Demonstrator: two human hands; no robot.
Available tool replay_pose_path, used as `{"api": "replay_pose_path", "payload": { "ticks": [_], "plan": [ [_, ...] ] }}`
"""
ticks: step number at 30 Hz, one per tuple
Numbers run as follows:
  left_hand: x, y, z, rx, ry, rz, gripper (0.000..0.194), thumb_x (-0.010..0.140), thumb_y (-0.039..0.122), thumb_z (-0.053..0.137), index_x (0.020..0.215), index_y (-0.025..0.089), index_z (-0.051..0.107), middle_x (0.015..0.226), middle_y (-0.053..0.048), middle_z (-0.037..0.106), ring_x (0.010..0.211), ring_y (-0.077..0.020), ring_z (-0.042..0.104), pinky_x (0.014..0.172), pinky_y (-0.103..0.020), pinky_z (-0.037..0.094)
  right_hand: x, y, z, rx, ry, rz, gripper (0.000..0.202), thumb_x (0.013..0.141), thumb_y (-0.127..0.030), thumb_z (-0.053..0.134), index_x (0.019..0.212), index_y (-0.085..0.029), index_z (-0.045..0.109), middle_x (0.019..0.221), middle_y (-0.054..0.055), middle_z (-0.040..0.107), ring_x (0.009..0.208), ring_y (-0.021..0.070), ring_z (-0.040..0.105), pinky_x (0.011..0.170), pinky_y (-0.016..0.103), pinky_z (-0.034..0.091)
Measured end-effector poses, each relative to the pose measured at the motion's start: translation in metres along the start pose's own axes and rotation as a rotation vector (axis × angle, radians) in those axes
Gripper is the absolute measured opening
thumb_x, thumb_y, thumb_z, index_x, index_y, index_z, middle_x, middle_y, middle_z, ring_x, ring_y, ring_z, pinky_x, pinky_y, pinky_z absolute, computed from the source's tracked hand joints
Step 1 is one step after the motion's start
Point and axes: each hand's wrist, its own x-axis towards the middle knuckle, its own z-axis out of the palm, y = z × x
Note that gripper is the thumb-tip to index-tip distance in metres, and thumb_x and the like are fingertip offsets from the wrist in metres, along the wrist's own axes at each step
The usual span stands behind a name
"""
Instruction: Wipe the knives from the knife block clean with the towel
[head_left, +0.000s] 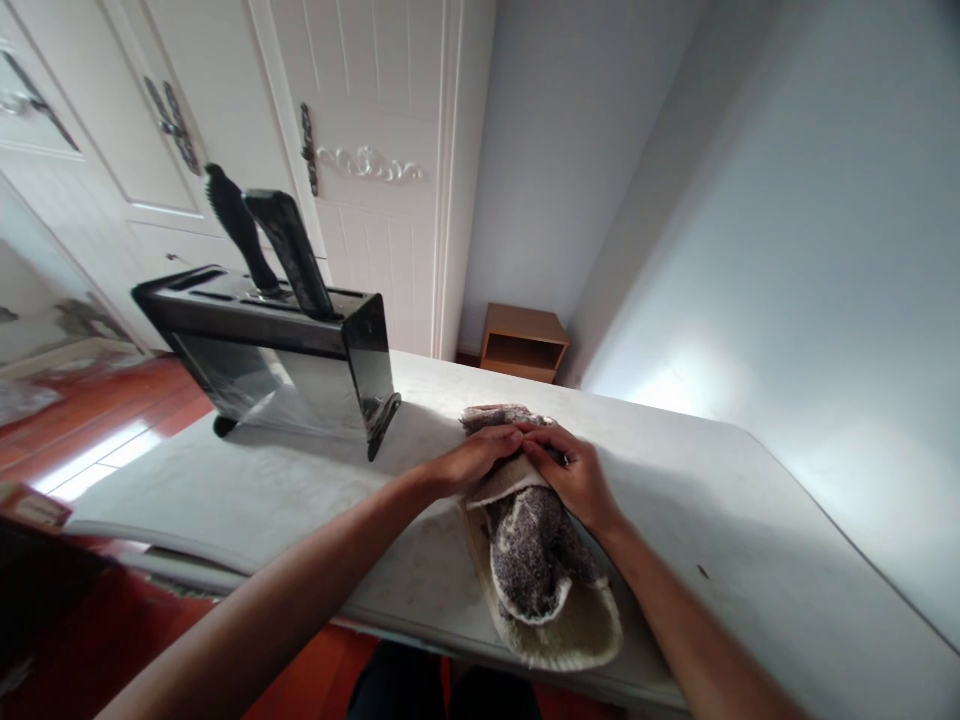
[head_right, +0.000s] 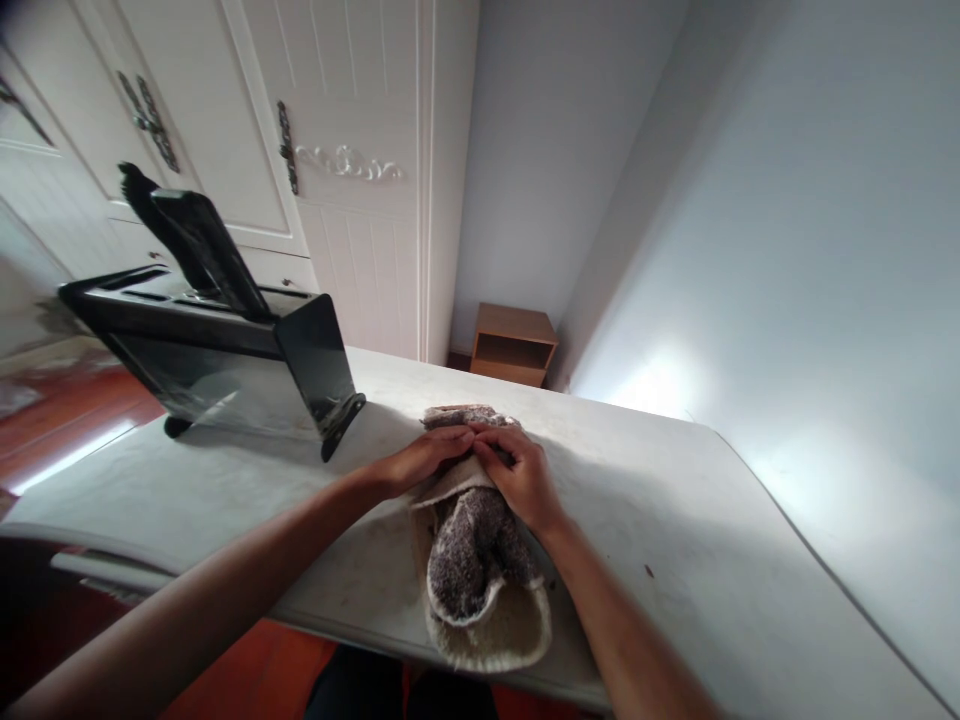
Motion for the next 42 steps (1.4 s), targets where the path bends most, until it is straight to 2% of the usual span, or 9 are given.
{"api": "replay_pose_path", "payload": {
  "ticks": [9, 15, 18, 22, 26, 30, 37, 42],
  "plan": [
    [-0.003, 0.001, 0.002, 0.200, 0.030, 0.035, 0.037, 0.091, 0.030, 0.041, 0.109, 0.007, 0.063, 0.117, -0.012, 0.062, 0.112, -0.0222, 0.052, 0.104, -0.036, 0.035, -0.002, 0.007, 0.003, -0.056, 0.043, -0.033, 0.017, 0.084, -0.035, 0.064, 0.091, -0.023, 0.072, 0.104, 0.005, 0.071, 0.095, 0.0195, 0.067, 0.089, 0.030, 0.052],
    [-0.006, 0.005, 0.006, 0.157, 0.051, -0.029, 0.037, 0.092, 0.027, 0.042, 0.117, 0.009, 0.062, 0.124, -0.011, 0.060, 0.118, -0.0228, 0.051, 0.106, -0.038, 0.034, -0.002, 0.010, 0.003, -0.113, 0.093, -0.092, 0.021, 0.080, -0.039, 0.066, 0.090, -0.021, 0.074, 0.095, 0.005, 0.073, 0.085, 0.0187, 0.070, 0.080, 0.022, 0.055],
    [-0.005, 0.005, 0.007, 0.162, 0.057, -0.044, 0.036, 0.092, 0.023, 0.040, 0.116, 0.007, 0.062, 0.120, -0.011, 0.062, 0.118, -0.0231, 0.051, 0.106, -0.039, 0.034, -0.001, 0.012, 0.003, -0.137, 0.111, -0.098, 0.022, 0.078, -0.040, 0.067, 0.087, -0.022, 0.074, 0.092, 0.005, 0.073, 0.083, 0.0189, 0.070, 0.079, 0.021, 0.056],
    [-0.004, 0.003, 0.006, 0.106, 0.058, -0.038, 0.035, 0.091, 0.022, 0.042, 0.114, 0.006, 0.063, 0.113, -0.012, 0.062, 0.117, -0.0234, 0.051, 0.107, -0.040, 0.033, -0.001, 0.014, 0.003, -0.134, 0.124, -0.075, 0.022, 0.075, -0.043, 0.067, 0.081, -0.022, 0.074, 0.086, 0.004, 0.073, 0.078, 0.0199, 0.071, 0.077, 0.023, 0.057],
    [-0.003, -0.002, 0.005, -0.006, 0.062, -0.073, 0.036, 0.092, 0.026, 0.042, 0.114, 0.007, 0.063, 0.113, -0.013, 0.062, 0.113, -0.0248, 0.054, 0.107, -0.043, 0.033, -0.001, 0.015, 0.003, -0.094, 0.123, 0.003, 0.027, 0.073, -0.047, 0.069, 0.086, -0.024, 0.076, 0.092, 0.004, 0.074, 0.085, 0.0232, 0.071, 0.079, 0.026, 0.057],
    [-0.001, -0.006, 0.003, 0.062, 0.059, -0.036, 0.038, 0.092, 0.027, 0.042, 0.118, 0.007, 0.062, 0.117, -0.014, 0.062, 0.117, -0.0267, 0.053, 0.109, -0.043, 0.032, -0.003, 0.014, 0.004, -0.078, 0.146, 0.066, 0.032, 0.071, -0.052, 0.069, 0.083, -0.023, 0.075, 0.091, 0.006, 0.074, 0.084, 0.0268, 0.070, 0.080, 0.032, 0.058],
    [-0.003, -0.002, 0.001, 0.188, 0.001, 0.014, 0.044, 0.096, 0.033, 0.039, 0.127, 0.008, 0.058, 0.129, -0.014, 0.058, 0.127, -0.0271, 0.046, 0.111, -0.043, 0.030, -0.003, 0.013, 0.005, -0.125, 0.140, -0.010, 0.027, 0.075, -0.049, 0.066, 0.084, -0.025, 0.073, 0.091, 0.004, 0.073, 0.085, 0.0240, 0.069, 0.078, 0.029, 0.057],
    [-0.004, -0.003, 0.004, 0.190, 0.023, -0.005, 0.046, 0.097, 0.034, 0.037, 0.131, 0.007, 0.054, 0.137, -0.013, 0.052, 0.130, -0.0262, 0.043, 0.113, -0.042, 0.028, -0.005, 0.017, 0.006, -0.123, 0.131, -0.030, 0.025, 0.078, -0.047, 0.066, 0.086, -0.025, 0.071, 0.098, 0.003, 0.072, 0.092, 0.0228, 0.068, 0.083, 0.029, 0.054]
  ]
}}
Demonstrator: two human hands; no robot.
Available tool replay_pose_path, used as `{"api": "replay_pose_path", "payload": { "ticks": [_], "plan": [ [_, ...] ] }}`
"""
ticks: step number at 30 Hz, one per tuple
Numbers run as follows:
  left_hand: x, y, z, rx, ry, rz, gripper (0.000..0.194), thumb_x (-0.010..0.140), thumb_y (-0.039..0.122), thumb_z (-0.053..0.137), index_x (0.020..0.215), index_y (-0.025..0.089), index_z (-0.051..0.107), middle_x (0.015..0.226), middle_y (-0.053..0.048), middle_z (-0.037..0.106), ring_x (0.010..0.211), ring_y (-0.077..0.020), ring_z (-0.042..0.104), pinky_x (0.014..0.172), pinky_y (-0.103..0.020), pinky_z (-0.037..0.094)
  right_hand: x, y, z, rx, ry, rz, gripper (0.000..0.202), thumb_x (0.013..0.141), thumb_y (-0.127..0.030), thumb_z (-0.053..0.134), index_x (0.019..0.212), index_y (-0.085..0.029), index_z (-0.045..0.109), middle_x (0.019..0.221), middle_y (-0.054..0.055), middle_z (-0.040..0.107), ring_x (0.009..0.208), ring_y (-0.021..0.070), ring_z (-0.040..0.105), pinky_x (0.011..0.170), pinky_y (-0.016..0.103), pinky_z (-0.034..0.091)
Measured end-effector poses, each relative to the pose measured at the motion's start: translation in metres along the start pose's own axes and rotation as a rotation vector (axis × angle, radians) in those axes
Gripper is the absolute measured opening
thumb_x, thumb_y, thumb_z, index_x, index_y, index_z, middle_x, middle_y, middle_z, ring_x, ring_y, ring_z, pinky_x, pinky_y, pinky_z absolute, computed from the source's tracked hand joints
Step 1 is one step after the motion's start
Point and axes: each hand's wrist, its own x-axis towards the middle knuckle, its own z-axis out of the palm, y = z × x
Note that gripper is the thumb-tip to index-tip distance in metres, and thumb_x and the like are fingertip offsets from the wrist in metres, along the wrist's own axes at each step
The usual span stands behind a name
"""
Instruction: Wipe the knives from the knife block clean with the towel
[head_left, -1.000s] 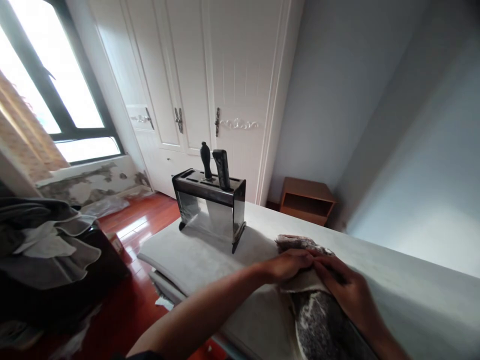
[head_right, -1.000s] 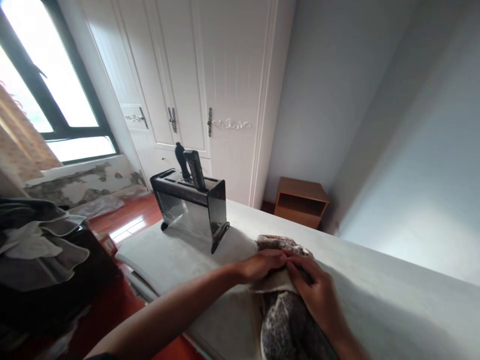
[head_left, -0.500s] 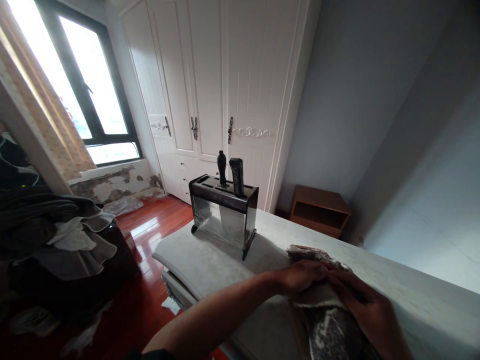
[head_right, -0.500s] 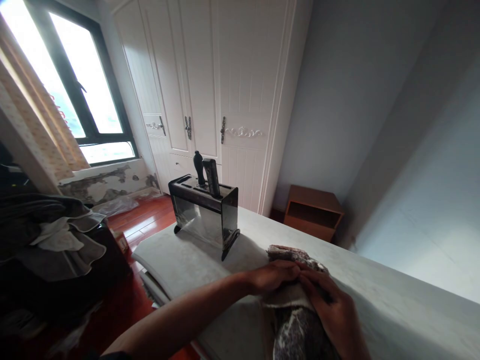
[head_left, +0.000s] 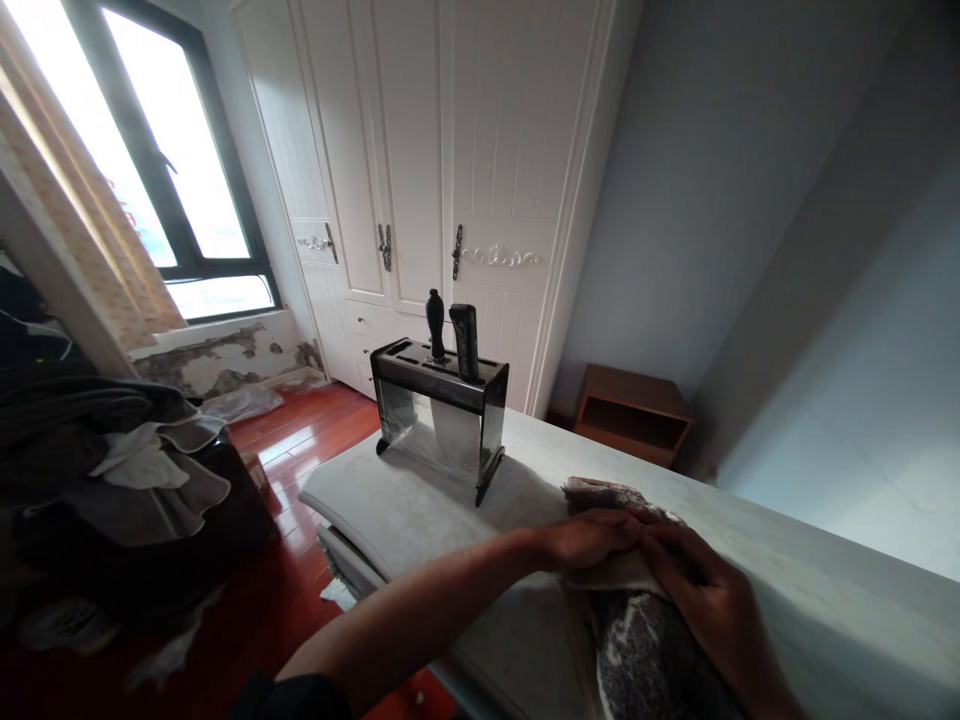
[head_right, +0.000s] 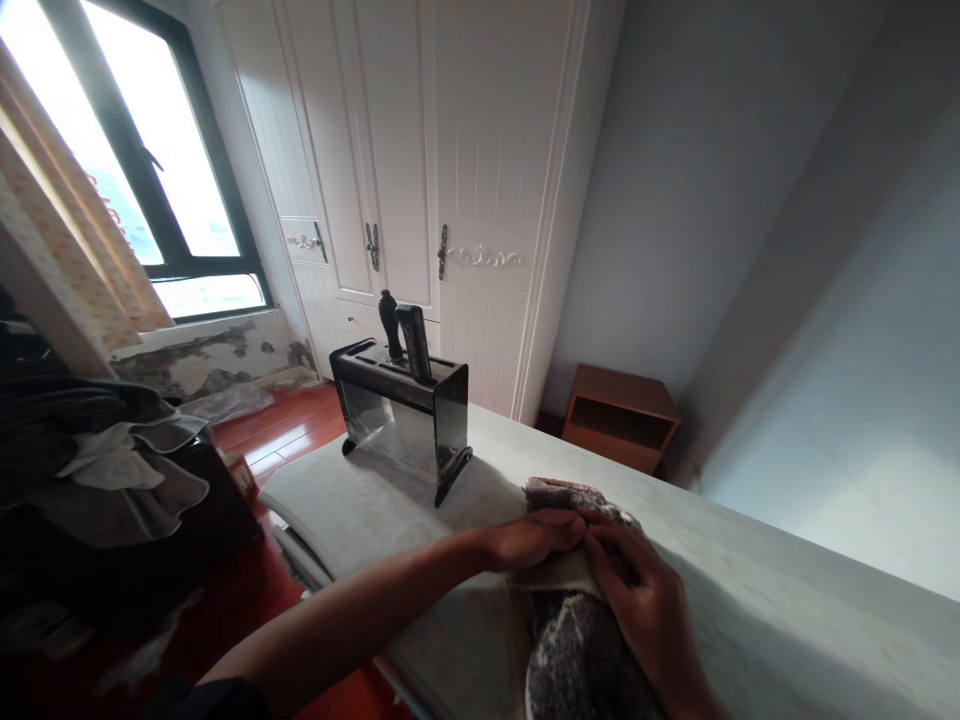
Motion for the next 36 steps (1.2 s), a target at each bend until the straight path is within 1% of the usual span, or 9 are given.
{"api": "replay_pose_path", "payload": {
  "ticks": [4, 9, 12, 14, 18, 21, 24, 28, 36],
  "plan": [
    [0.001, -0.002, 0.002, -0.034, 0.026, -0.023, 0.045, 0.097, 0.034, 0.039, 0.129, 0.008, 0.055, 0.135, -0.013, 0.053, 0.130, -0.0267, 0.043, 0.112, -0.043, 0.028, 0.001, -0.003, 0.000, 0.020, -0.003, -0.035, 0.023, 0.078, -0.045, 0.065, 0.085, -0.024, 0.070, 0.099, 0.004, 0.071, 0.093, 0.0232, 0.067, 0.084, 0.031, 0.054],
    [0.001, -0.004, 0.001, -0.021, 0.031, 0.009, 0.051, 0.095, 0.043, 0.042, 0.128, 0.007, 0.056, 0.133, -0.015, 0.054, 0.129, -0.0282, 0.045, 0.112, -0.044, 0.029, 0.004, -0.011, 0.000, 0.053, 0.007, -0.041, 0.021, 0.078, -0.044, 0.066, 0.083, -0.024, 0.070, 0.092, 0.004, 0.071, 0.087, 0.0231, 0.067, 0.083, 0.033, 0.054],
    [0.001, -0.005, 0.001, -0.017, 0.043, 0.024, 0.053, 0.094, 0.046, 0.044, 0.126, 0.006, 0.058, 0.129, -0.016, 0.057, 0.127, -0.0285, 0.046, 0.112, -0.043, 0.029, 0.004, -0.010, 0.001, 0.063, 0.003, -0.031, 0.021, 0.077, -0.044, 0.066, 0.083, -0.024, 0.070, 0.094, 0.005, 0.071, 0.090, 0.0244, 0.067, 0.084, 0.034, 0.054],
    [0.000, -0.006, 0.001, -0.026, 0.053, 0.014, 0.052, 0.093, 0.045, 0.045, 0.124, 0.006, 0.059, 0.127, -0.016, 0.058, 0.126, -0.0291, 0.047, 0.111, -0.044, 0.030, 0.004, -0.008, 0.001, 0.071, -0.004, -0.018, 0.022, 0.077, -0.044, 0.065, 0.083, -0.023, 0.070, 0.096, 0.005, 0.071, 0.092, 0.0252, 0.067, 0.084, 0.035, 0.053],
    [-0.001, -0.006, 0.001, -0.061, 0.052, 0.015, 0.049, 0.092, 0.042, 0.048, 0.124, 0.006, 0.059, 0.128, -0.016, 0.058, 0.128, -0.0291, 0.046, 0.113, -0.044, 0.028, 0.004, -0.004, 0.003, 0.063, -0.003, 0.013, 0.026, 0.075, -0.046, 0.066, 0.083, -0.022, 0.069, 0.091, 0.006, 0.071, 0.087, 0.0252, 0.067, 0.081, 0.036, 0.053],
    [-0.001, -0.007, 0.001, -0.115, 0.042, 0.039, 0.052, 0.090, 0.045, 0.051, 0.124, 0.007, 0.059, 0.129, -0.015, 0.058, 0.130, -0.0284, 0.044, 0.114, -0.042, 0.026, 0.005, -0.003, 0.003, 0.084, -0.009, 0.031, 0.027, 0.076, -0.046, 0.066, 0.086, -0.022, 0.071, 0.093, 0.006, 0.071, 0.089, 0.0253, 0.066, 0.084, 0.038, 0.053],
    [-0.002, -0.008, 0.000, -0.157, 0.063, 0.034, 0.055, 0.088, 0.049, 0.055, 0.123, 0.006, 0.060, 0.128, -0.016, 0.058, 0.129, -0.0287, 0.046, 0.114, -0.043, 0.026, 0.006, -0.004, 0.003, 0.132, -0.029, 0.013, 0.027, 0.077, -0.045, 0.066, 0.089, -0.022, 0.073, 0.097, 0.006, 0.072, 0.092, 0.0254, 0.066, 0.089, 0.040, 0.051],
    [-0.004, -0.010, 0.000, -0.211, 0.067, 0.017, 0.053, 0.087, 0.049, 0.057, 0.122, 0.009, 0.061, 0.131, -0.015, 0.057, 0.129, -0.0276, 0.046, 0.114, -0.043, 0.025, 0.006, -0.004, 0.002, 0.164, -0.068, -0.019, 0.024, 0.079, -0.043, 0.066, 0.090, -0.024, 0.074, 0.103, 0.006, 0.071, 0.096, 0.0255, 0.066, 0.094, 0.042, 0.049],
    [-0.007, -0.011, 0.003, -0.230, 0.114, -0.044, 0.048, 0.086, 0.045, 0.059, 0.119, 0.011, 0.063, 0.126, -0.013, 0.060, 0.124, -0.0276, 0.049, 0.111, -0.045, 0.027, 0.006, -0.003, -0.001, 0.150, -0.117, -0.078, 0.021, 0.081, -0.042, 0.065, 0.089, -0.025, 0.074, 0.103, 0.007, 0.071, 0.097, 0.0257, 0.065, 0.092, 0.043, 0.050]
  ]
}}
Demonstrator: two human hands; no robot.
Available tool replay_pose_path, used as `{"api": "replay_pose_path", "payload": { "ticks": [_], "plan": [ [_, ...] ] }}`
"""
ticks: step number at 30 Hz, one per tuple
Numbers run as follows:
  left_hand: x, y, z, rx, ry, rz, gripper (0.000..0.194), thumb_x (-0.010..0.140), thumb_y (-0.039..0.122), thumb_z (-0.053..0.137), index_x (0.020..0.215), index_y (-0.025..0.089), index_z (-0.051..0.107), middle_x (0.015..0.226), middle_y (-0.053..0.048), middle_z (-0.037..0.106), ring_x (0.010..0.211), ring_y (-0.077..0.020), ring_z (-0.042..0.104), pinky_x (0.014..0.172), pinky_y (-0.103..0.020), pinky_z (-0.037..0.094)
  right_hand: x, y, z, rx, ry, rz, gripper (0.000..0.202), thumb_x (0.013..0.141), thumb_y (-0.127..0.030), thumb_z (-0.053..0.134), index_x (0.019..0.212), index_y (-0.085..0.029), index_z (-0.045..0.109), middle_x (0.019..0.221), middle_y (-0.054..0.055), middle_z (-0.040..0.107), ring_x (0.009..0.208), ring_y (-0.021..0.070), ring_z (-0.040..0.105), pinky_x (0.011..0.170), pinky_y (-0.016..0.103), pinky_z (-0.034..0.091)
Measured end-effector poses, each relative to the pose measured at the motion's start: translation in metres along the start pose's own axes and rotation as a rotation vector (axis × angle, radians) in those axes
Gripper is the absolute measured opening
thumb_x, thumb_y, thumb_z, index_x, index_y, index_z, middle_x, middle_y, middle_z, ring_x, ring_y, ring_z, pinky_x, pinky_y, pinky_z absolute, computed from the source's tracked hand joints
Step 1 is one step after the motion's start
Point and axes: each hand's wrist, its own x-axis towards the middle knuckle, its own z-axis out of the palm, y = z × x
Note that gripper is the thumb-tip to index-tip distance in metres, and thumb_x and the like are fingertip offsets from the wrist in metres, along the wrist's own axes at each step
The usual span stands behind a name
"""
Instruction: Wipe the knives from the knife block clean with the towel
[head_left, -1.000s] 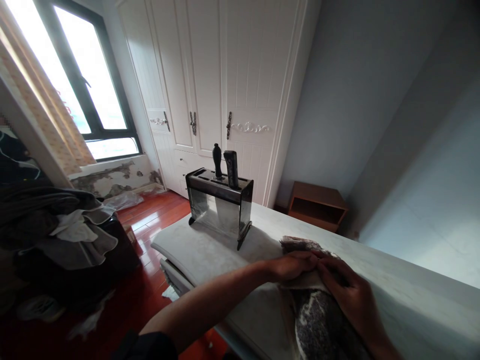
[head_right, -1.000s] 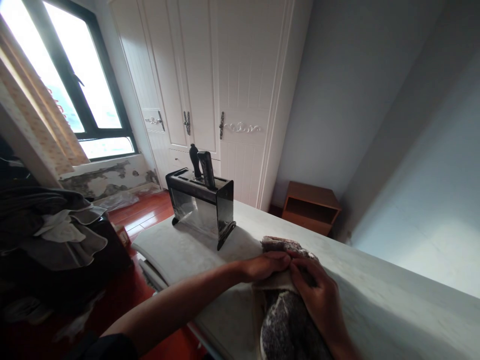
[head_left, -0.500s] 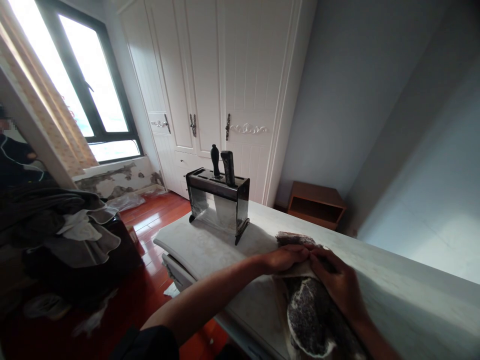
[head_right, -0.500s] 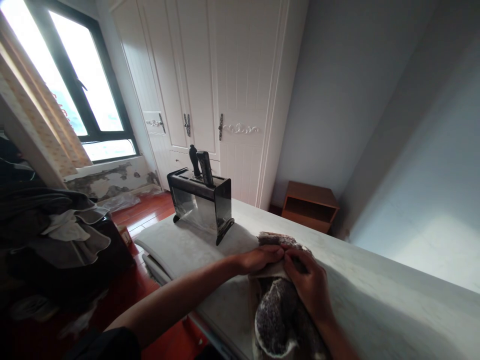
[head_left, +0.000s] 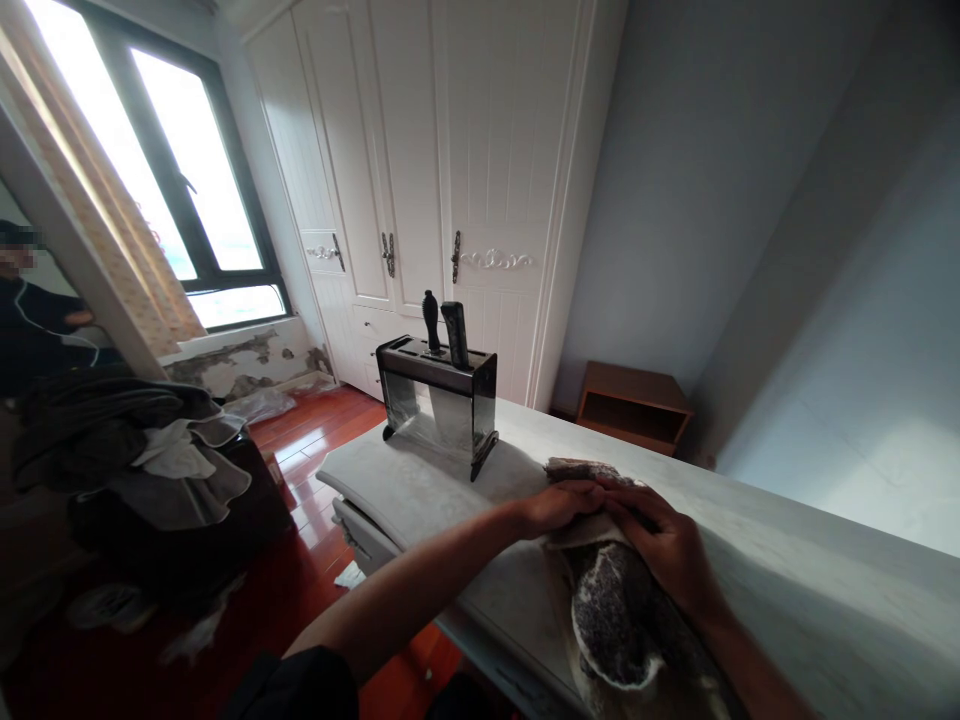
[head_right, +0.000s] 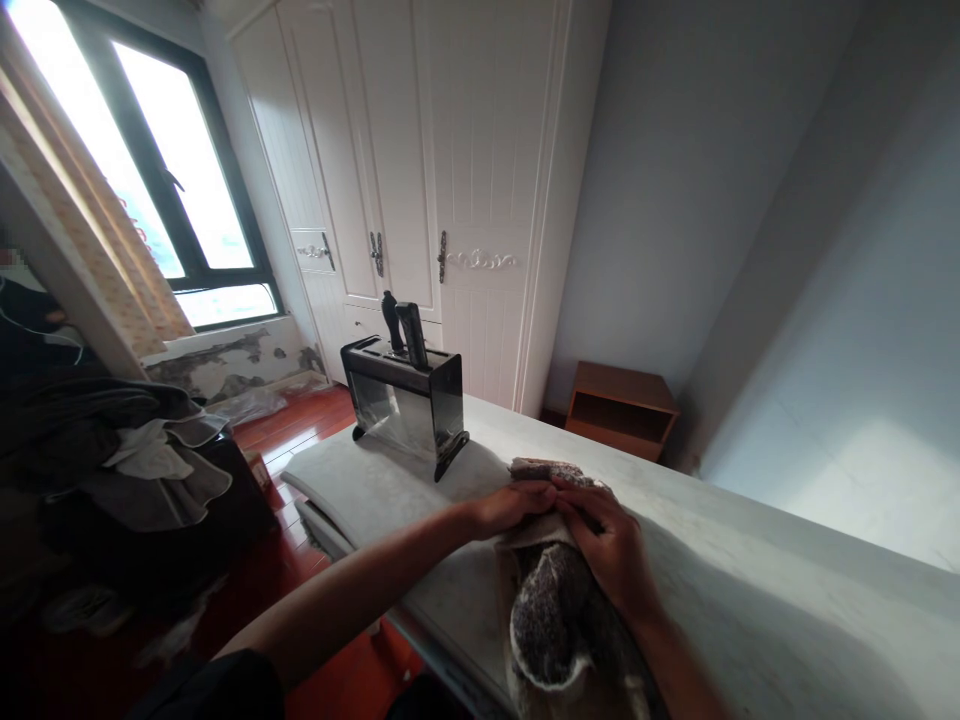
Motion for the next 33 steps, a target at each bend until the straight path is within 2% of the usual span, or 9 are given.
{"api": "replay_pose_path", "payload": {
  "ticks": [6, 9, 13, 19, 23, 26, 30, 33],
  "plan": [
    [-0.004, 0.006, 0.004, 0.068, 0.029, 0.007, 0.038, 0.089, 0.037, 0.057, 0.114, 0.009, 0.065, 0.119, -0.012, 0.063, 0.123, -0.0261, 0.049, 0.110, -0.042, 0.029, 0.002, 0.000, -0.004, -0.020, -0.049, -0.073, 0.017, 0.082, -0.039, 0.065, 0.088, -0.025, 0.074, 0.103, 0.005, 0.071, 0.097, 0.0244, 0.065, 0.090, 0.040, 0.051],
    [-0.005, 0.009, 0.007, 0.110, 0.049, 0.003, 0.036, 0.091, 0.032, 0.052, 0.115, 0.008, 0.064, 0.119, -0.012, 0.063, 0.120, -0.0257, 0.051, 0.108, -0.042, 0.031, 0.001, -0.001, -0.004, -0.015, -0.048, -0.038, 0.019, 0.081, -0.041, 0.064, 0.086, -0.024, 0.073, 0.103, 0.006, 0.071, 0.096, 0.0249, 0.065, 0.090, 0.041, 0.050],
    [-0.003, 0.009, 0.010, 0.161, 0.077, -0.011, 0.040, 0.092, 0.035, 0.051, 0.118, 0.007, 0.063, 0.122, -0.013, 0.061, 0.120, -0.0257, 0.051, 0.109, -0.042, 0.030, -0.001, -0.006, -0.004, -0.021, -0.003, 0.030, 0.024, 0.078, -0.044, 0.064, 0.082, -0.021, 0.071, 0.097, 0.007, 0.071, 0.092, 0.0260, 0.066, 0.087, 0.041, 0.050],
    [-0.002, 0.013, 0.011, 0.112, 0.035, -0.031, 0.042, 0.087, 0.039, 0.057, 0.117, 0.010, 0.064, 0.128, -0.013, 0.059, 0.125, -0.0264, 0.047, 0.112, -0.043, 0.027, 0.000, -0.006, -0.002, 0.032, 0.017, 0.049, 0.024, 0.075, -0.043, 0.064, 0.080, -0.021, 0.071, 0.097, 0.007, 0.072, 0.092, 0.0261, 0.065, 0.089, 0.041, 0.049],
    [-0.001, 0.015, 0.012, 0.142, 0.087, -0.056, 0.042, 0.085, 0.038, 0.059, 0.116, 0.010, 0.064, 0.128, -0.013, 0.059, 0.125, -0.0268, 0.048, 0.111, -0.043, 0.028, 0.001, 0.000, 0.000, 0.062, 0.023, 0.066, 0.023, 0.073, -0.043, 0.064, 0.080, -0.022, 0.071, 0.101, 0.007, 0.072, 0.097, 0.0273, 0.065, 0.093, 0.041, 0.047],
    [-0.001, 0.015, 0.013, 0.172, 0.110, -0.079, 0.040, 0.085, 0.037, 0.058, 0.115, 0.011, 0.064, 0.122, -0.012, 0.062, 0.120, -0.0255, 0.052, 0.109, -0.042, 0.030, 0.000, 0.003, 0.000, 0.079, 0.016, 0.080, 0.022, 0.073, -0.041, 0.064, 0.081, -0.022, 0.071, 0.102, 0.006, 0.071, 0.098, 0.0272, 0.064, 0.094, 0.042, 0.046],
    [-0.002, 0.018, 0.015, 0.227, 0.124, -0.090, 0.032, 0.088, 0.030, 0.053, 0.112, 0.012, 0.065, 0.113, -0.008, 0.064, 0.108, -0.0179, 0.057, 0.104, -0.034, 0.036, 0.000, 0.004, 0.001, 0.077, 0.028, 0.091, 0.024, 0.072, -0.042, 0.063, 0.083, -0.022, 0.070, 0.100, 0.006, 0.071, 0.096, 0.0268, 0.064, 0.092, 0.040, 0.046],
    [-0.005, 0.025, 0.015, 0.313, 0.144, -0.113, 0.027, 0.088, 0.033, 0.053, 0.100, 0.013, 0.067, 0.088, -0.003, 0.064, 0.085, -0.0137, 0.058, 0.086, -0.030, 0.044, 0.000, 0.002, 0.000, 0.031, 0.065, 0.132, 0.028, 0.073, -0.046, 0.062, 0.084, -0.021, 0.069, 0.092, 0.005, 0.071, 0.090, 0.0265, 0.064, 0.087, 0.039, 0.046]
  ]
}}
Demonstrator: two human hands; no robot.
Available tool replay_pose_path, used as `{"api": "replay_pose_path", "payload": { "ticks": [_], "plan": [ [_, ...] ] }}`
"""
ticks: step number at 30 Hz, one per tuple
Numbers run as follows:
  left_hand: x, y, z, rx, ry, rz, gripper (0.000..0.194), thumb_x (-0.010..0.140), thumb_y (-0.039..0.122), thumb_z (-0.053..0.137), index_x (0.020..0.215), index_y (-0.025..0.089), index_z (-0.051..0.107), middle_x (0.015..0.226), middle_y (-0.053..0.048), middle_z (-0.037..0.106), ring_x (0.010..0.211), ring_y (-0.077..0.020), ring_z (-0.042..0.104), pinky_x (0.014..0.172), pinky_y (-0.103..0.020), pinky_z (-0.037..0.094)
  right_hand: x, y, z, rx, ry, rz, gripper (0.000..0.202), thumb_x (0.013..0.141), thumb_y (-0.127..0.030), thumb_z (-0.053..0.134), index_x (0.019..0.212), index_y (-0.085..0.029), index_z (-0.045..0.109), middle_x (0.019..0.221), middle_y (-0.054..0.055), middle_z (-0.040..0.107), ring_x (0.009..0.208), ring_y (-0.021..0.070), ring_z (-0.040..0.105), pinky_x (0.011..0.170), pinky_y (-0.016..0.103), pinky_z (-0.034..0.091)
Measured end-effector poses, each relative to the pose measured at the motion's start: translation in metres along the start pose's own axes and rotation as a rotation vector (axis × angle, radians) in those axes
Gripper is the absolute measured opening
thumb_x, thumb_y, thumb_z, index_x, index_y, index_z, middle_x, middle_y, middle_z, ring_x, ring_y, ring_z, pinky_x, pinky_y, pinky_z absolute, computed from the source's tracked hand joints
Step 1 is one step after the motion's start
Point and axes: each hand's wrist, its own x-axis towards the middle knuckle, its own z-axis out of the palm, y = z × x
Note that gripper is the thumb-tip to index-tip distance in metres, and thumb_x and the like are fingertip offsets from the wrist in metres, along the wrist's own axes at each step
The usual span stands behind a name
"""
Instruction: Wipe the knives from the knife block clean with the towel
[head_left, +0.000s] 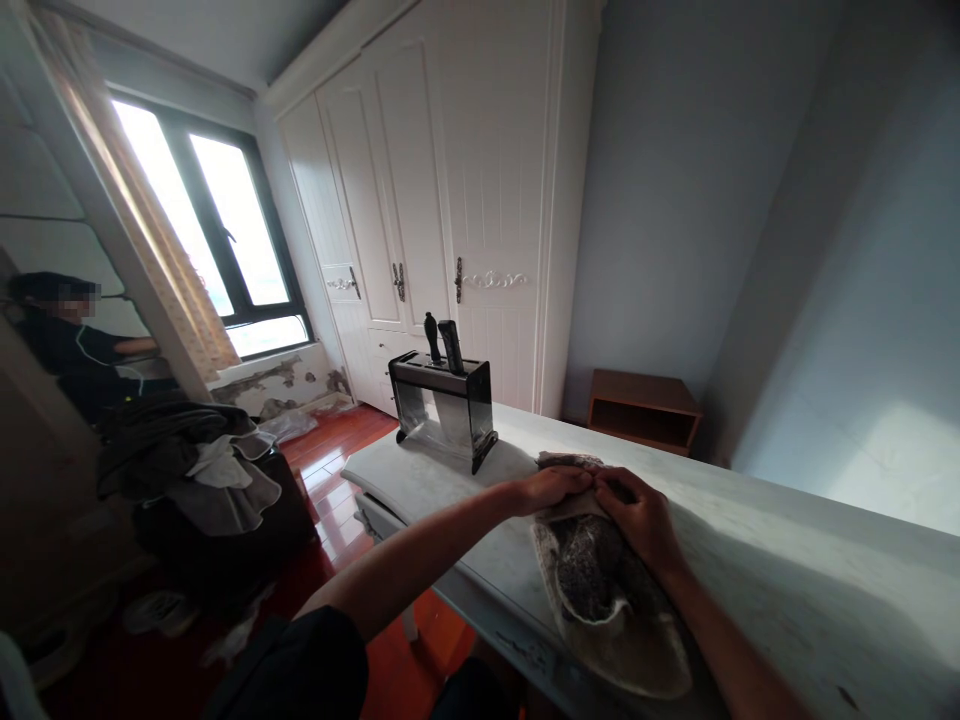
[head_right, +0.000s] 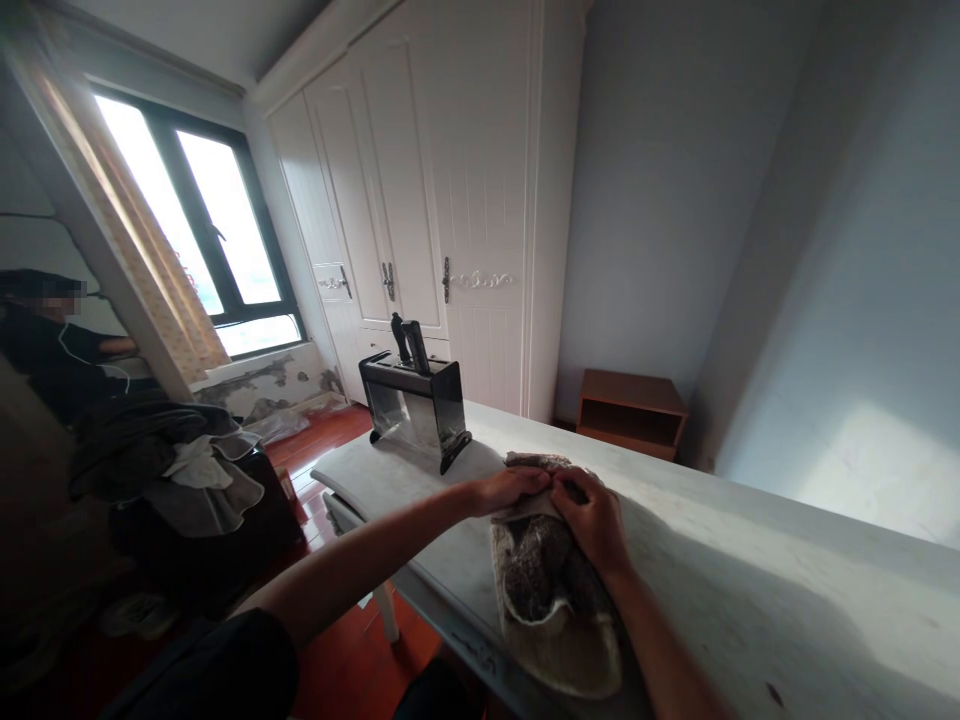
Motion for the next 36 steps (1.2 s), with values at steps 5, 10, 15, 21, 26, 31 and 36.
{"api": "replay_pose_path", "payload": {
  "ticks": [5, 10, 15, 21, 26, 31, 36],
  "plan": [
    [-0.017, 0.017, -0.013, 0.176, 0.062, 0.031, 0.021, 0.081, 0.034, 0.061, 0.078, 0.013, 0.060, 0.065, 0.002, 0.054, 0.059, -0.0099, 0.050, 0.054, -0.024, 0.039, 0.000, -0.005, -0.004, -0.046, 0.010, 0.056, 0.039, 0.075, -0.057, 0.057, 0.084, -0.020, 0.067, 0.086, 0.006, 0.070, 0.085, 0.0262, 0.063, 0.080, 0.037, 0.045],
    [-0.056, 0.044, -0.043, 0.307, 0.149, 0.119, 0.024, 0.079, 0.036, 0.064, 0.075, 0.013, 0.057, 0.067, 0.000, 0.058, 0.059, -0.0091, 0.054, 0.051, -0.021, 0.040, -0.001, -0.009, -0.005, -0.061, -0.037, 0.100, 0.043, 0.075, -0.062, 0.057, 0.083, -0.021, 0.064, 0.085, 0.005, 0.068, 0.083, 0.0244, 0.061, 0.079, 0.036, 0.044],
    [-0.097, 0.082, -0.083, 0.417, 0.233, 0.202, 0.030, 0.080, 0.042, 0.063, 0.079, 0.013, 0.056, 0.064, -0.001, 0.058, 0.054, -0.0075, 0.051, 0.049, -0.020, 0.040, -0.001, -0.005, -0.001, -0.074, -0.013, 0.074, 0.045, 0.075, -0.064, 0.055, 0.082, -0.021, 0.063, 0.085, 0.006, 0.068, 0.082, 0.0251, 0.062, 0.080, 0.037, 0.043],
    [-0.124, 0.136, -0.130, 0.478, 0.549, 0.335, 0.026, 0.080, 0.037, 0.059, 0.070, 0.015, 0.050, 0.062, -0.001, 0.055, 0.052, -0.0097, 0.054, 0.045, -0.021, 0.040, 0.001, 0.001, 0.001, -0.086, -0.022, 0.043, 0.044, 0.077, -0.063, 0.051, 0.083, -0.021, 0.063, 0.085, 0.006, 0.068, 0.082, 0.0253, 0.062, 0.079, 0.037, 0.043],
    [-0.121, 0.163, -0.165, 0.491, 0.783, 0.339, 0.018, 0.082, 0.029, 0.052, 0.071, 0.016, 0.048, 0.066, 0.000, 0.053, 0.050, -0.0090, 0.053, 0.042, -0.020, 0.036, 0.001, 0.002, 0.001, -0.086, -0.015, 0.039, 0.042, 0.077, -0.061, 0.051, 0.084, -0.021, 0.063, 0.086, 0.007, 0.069, 0.083, 0.0261, 0.062, 0.081, 0.038, 0.044],
    [-0.107, 0.162, -0.175, 0.559, 0.949, 0.333, 0.020, 0.076, 0.032, 0.062, 0.081, 0.016, 0.054, 0.073, -0.001, 0.056, 0.057, -0.0106, 0.053, 0.047, -0.022, 0.037, 0.001, 0.007, 0.002, -0.081, -0.012, 0.032, 0.042, 0.077, -0.061, 0.051, 0.085, -0.021, 0.063, 0.088, 0.007, 0.069, 0.085, 0.0263, 0.062, 0.082, 0.038, 0.044],
    [-0.088, 0.148, -0.178, 0.575, 1.099, 0.376, 0.051, 0.058, 0.033, 0.079, 0.098, 0.016, 0.052, 0.094, -0.003, 0.058, 0.076, -0.0130, 0.055, 0.062, -0.024, 0.041, 0.001, 0.008, 0.003, -0.079, -0.016, 0.028, 0.042, 0.077, -0.060, 0.051, 0.085, -0.021, 0.063, 0.088, 0.007, 0.069, 0.086, 0.0266, 0.062, 0.083, 0.039, 0.044]
  ]
}}
